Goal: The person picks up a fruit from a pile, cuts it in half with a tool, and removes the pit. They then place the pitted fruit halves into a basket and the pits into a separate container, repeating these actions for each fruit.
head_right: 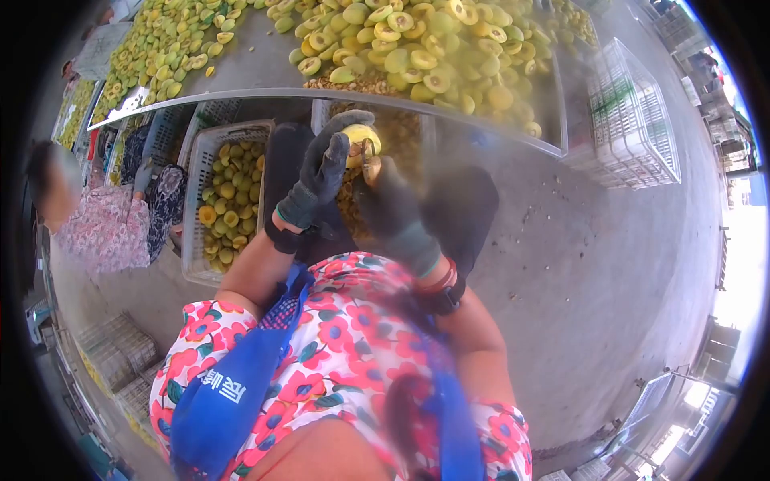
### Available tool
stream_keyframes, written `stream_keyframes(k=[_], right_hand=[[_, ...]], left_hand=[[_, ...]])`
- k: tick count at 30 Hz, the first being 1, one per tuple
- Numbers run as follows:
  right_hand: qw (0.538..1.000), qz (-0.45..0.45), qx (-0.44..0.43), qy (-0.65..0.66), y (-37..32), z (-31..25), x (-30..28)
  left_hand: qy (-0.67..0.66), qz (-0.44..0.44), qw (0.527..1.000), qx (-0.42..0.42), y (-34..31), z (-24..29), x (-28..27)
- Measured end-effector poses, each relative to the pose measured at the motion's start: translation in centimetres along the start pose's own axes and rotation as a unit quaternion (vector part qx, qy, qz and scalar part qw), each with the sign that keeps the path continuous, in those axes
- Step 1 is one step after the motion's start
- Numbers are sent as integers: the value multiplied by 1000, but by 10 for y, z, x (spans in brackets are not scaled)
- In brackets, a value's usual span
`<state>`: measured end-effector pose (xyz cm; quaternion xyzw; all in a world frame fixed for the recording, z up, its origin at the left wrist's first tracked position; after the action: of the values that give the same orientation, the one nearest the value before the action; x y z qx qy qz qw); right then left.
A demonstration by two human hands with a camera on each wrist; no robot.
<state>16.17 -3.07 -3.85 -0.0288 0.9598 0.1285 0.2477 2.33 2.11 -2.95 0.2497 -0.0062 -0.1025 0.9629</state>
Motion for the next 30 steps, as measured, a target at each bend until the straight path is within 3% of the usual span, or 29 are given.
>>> stream_keyframes(k=[3,10,12,14,16,19,22,24,26,29,30], right_hand=[[999,-4,10,37,-1,-9,2],[998,-12,15,67,-1,-4,13],[981,-51,74,172,-2,-2,14],[983,-61,79,156,-3,-2,15],[998,-44,29,19,-2,-5,16],[994,-36,20,98,-2,-1,21],[913,-130,107,373,-4,-15,11],[845,-245,212,426,-3,-13,-6],[812,-296,255,434,-4,-11,-10],[884,-254,165,357,-6,-3,2],[923,-217,89,305,-5,1,15]], left_hand=[[-170,62,980,-86,-6,3,15],[-148,134,974,-106,-10,-7,18],[-131,156,973,-109,-10,-6,20],[-91,147,979,-106,-10,-7,22],[-79,138,982,-106,-11,-7,23],[-105,121,981,-108,-6,-4,20],[-127,94,980,-122,-5,0,12],[-128,82,979,-133,-6,2,11],[-121,68,982,-131,-7,3,10],[-114,63,984,-119,-7,2,9],[-111,63,985,-114,-8,2,8]])
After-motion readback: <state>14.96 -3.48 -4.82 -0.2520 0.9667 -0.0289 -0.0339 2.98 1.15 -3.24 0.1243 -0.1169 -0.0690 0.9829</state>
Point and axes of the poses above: each hand's wrist, its own y-axis towards the middle knuckle, its own x-axis out of the palm, z = x × y, the point moved 1 cm from there along y, towards the middle knuckle, and after that the axes turned 3 degrees about -y, right-handed, at the moved point
